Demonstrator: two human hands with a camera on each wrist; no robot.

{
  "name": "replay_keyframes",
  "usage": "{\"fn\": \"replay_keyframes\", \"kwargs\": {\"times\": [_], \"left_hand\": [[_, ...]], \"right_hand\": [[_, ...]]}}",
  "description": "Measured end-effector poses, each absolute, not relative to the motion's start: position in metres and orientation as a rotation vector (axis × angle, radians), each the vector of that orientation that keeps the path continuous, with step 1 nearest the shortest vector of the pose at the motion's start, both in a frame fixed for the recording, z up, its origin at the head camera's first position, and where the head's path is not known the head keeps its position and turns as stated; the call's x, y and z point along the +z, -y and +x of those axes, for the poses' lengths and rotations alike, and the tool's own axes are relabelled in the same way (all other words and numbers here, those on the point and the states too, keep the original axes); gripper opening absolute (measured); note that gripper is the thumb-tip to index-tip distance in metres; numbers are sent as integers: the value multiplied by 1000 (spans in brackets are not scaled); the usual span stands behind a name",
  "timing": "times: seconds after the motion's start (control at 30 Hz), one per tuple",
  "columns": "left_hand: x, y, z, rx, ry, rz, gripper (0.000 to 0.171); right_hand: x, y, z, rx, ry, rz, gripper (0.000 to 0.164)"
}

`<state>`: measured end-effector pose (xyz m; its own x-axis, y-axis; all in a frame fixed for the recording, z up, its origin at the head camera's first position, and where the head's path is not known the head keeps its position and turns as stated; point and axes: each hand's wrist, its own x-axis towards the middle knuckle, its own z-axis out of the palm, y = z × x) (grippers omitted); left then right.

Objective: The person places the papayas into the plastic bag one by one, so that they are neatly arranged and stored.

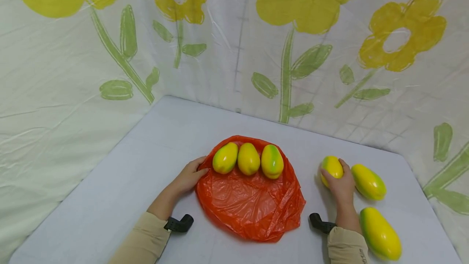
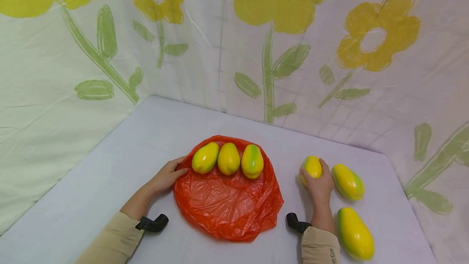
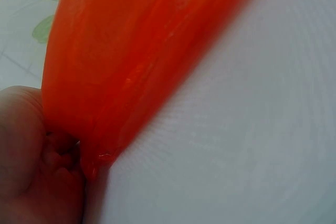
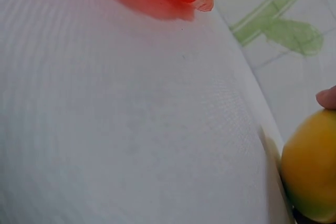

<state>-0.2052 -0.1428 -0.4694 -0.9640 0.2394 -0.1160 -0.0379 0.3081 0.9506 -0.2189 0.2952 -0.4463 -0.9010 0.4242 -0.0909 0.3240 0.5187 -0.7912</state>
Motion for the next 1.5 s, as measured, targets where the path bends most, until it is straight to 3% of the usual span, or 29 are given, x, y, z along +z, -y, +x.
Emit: {"fn": "replay_keyframes", "kwargs": {"times": [1.03, 1.5], "left_hand": [[-470, 141, -205, 1711, -2340, 126, 45], [-471, 142, -207, 1702, -2344, 145, 45]], "right_hand": [[-443, -293, -216, 1380, 2614, -682, 81], [-424, -267, -210, 1648, 2395, -739, 77]]}}
